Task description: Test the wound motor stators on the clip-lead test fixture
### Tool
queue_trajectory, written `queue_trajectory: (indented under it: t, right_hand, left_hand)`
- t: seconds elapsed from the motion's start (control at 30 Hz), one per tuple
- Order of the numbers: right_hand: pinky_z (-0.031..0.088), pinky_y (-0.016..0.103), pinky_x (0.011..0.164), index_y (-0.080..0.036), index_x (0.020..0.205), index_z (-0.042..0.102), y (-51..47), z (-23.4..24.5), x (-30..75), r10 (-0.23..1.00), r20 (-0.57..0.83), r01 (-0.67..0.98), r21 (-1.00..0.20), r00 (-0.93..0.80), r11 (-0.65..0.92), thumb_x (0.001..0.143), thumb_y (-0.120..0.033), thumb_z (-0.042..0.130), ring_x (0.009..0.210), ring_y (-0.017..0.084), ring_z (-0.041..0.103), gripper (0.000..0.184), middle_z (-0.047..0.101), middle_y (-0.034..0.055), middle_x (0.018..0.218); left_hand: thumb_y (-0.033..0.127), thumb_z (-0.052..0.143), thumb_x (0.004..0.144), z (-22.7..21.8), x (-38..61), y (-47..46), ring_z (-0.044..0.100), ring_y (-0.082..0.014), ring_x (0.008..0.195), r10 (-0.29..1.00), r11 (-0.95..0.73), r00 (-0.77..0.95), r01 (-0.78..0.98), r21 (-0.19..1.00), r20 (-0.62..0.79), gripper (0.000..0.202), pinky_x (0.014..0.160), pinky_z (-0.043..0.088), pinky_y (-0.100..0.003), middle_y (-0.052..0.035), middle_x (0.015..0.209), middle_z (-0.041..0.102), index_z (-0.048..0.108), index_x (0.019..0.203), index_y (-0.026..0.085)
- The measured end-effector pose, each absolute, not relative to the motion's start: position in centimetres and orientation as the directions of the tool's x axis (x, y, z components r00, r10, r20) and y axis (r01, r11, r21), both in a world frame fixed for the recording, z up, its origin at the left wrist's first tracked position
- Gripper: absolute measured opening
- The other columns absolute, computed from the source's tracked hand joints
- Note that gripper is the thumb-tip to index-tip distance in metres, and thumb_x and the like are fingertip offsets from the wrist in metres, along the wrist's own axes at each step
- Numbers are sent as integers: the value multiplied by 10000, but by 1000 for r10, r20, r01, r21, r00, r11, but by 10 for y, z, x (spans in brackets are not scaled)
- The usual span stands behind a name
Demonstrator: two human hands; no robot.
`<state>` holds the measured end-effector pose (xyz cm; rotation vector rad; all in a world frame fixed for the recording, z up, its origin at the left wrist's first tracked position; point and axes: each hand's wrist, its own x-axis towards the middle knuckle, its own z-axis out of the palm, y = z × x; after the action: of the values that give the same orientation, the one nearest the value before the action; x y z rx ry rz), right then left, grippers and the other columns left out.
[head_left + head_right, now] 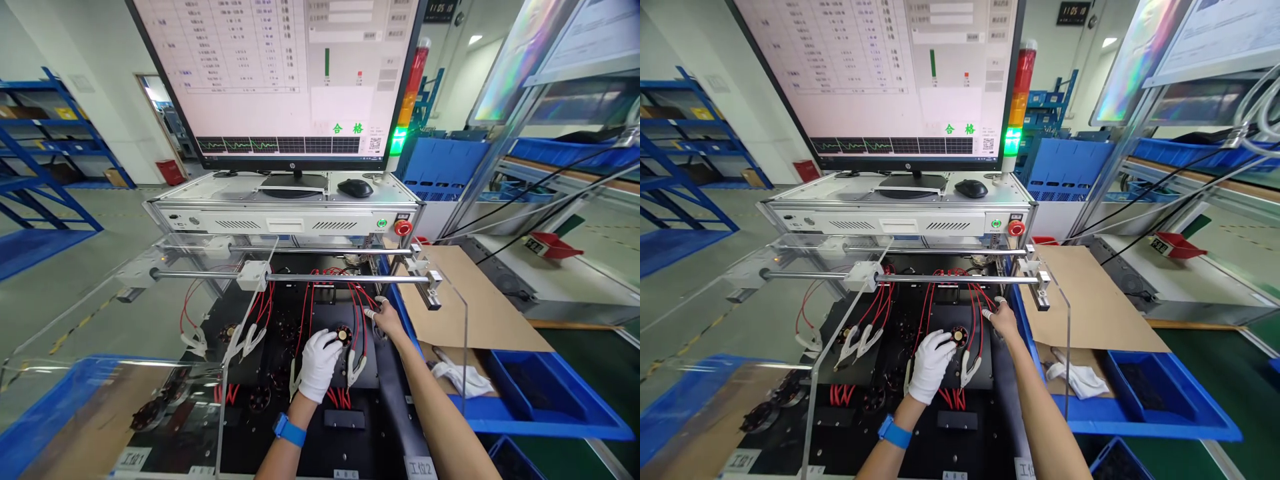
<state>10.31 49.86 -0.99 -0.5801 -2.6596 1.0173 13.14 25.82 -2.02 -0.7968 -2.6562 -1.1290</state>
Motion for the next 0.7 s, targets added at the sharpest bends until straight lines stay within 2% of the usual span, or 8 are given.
queue_trajectory:
  t: [0.1, 0.17, 0.27, 0.4, 0.5, 0.57, 0.63, 0.7]
  right_hand:
    - [383, 262, 575, -214, 1165, 486, 480, 10, 125, 459, 21, 384, -515, -888, 766, 688, -219, 562, 759, 208, 597, 483, 628, 44, 820]
    - [386, 270, 594, -227, 1195, 476, 466, 17, 141, 408, 33, 362, -400, -912, 842, 676, -165, 541, 856, 231, 589, 526, 608, 81, 964]
    - [403, 283, 621, -197, 1200, 474, 451, 14, 161, 414, 31, 382, -323, -910, 866, 721, -192, 507, 925, 248, 571, 480, 567, 121, 1058]
    - [417, 305, 664, -171, 1162, 486, 442, 7, 171, 482, -21, 446, -417, -876, 792, 793, -349, 481, 893, 250, 589, 410, 588, 126, 1021]
    - [418, 330, 688, -154, 1184, 456, 436, 14, 167, 439, -88, 417, -517, -894, 747, 727, -464, 568, 906, 289, 586, 563, 605, 134, 998]
    - [416, 340, 691, -137, 1207, 430, 431, 22, 163, 420, -127, 415, -558, -898, 719, 685, -468, 613, 895, 303, 587, 644, 618, 139, 960]
    - [414, 333, 683, -130, 1210, 425, 425, 28, 160, 379, -165, 397, -605, -911, 691, 664, -452, 637, 858, 293, 594, 668, 633, 125, 889]
    - [412, 323, 681, -130, 1200, 438, 419, 31, 160, 326, -196, 371, -648, -925, 665, 644, -433, 660, 825, 275, 598, 672, 637, 109, 847]
  left_hand:
    - [223, 521, 806, -27, 127, 261, 502, -190, 1091, 429, 565, -829, 556, 610, 358, 181, 969, 420, -381, -1, 999, 648, 677, 856, 299]
    - [206, 509, 810, -27, 128, 261, 507, -185, 1083, 435, 542, -813, 580, 608, 387, 192, 967, 417, -373, 3, 982, 654, 678, 842, 290]
    - [176, 522, 789, -22, 131, 259, 510, -190, 1070, 457, 511, -785, 617, 598, 419, 176, 968, 403, -377, 5, 962, 657, 671, 814, 268]
    - [162, 507, 789, -21, 136, 257, 525, -178, 1020, 444, 474, -762, 646, 598, 471, 159, 946, 405, -358, -10, 930, 652, 639, 830, 240]
    - [186, 474, 814, -24, 137, 256, 539, -167, 974, 421, 483, -764, 645, 592, 490, 158, 916, 415, -337, -34, 930, 636, 618, 864, 226]
    - [244, 531, 793, -27, 137, 254, 534, -183, 983, 441, 513, -758, 652, 558, 481, 146, 910, 412, -341, -53, 967, 622, 609, 914, 220]
    - [297, 615, 737, -30, 136, 252, 519, -209, 1014, 489, 544, -737, 676, 498, 466, 265, 920, 399, -357, -62, 1004, 612, 593, 989, 221]
    - [276, 632, 725, -33, 134, 252, 517, -214, 1018, 521, 572, -712, 700, 427, 470, 320, 919, 392, -363, -53, 1006, 616, 579, 1039, 233]
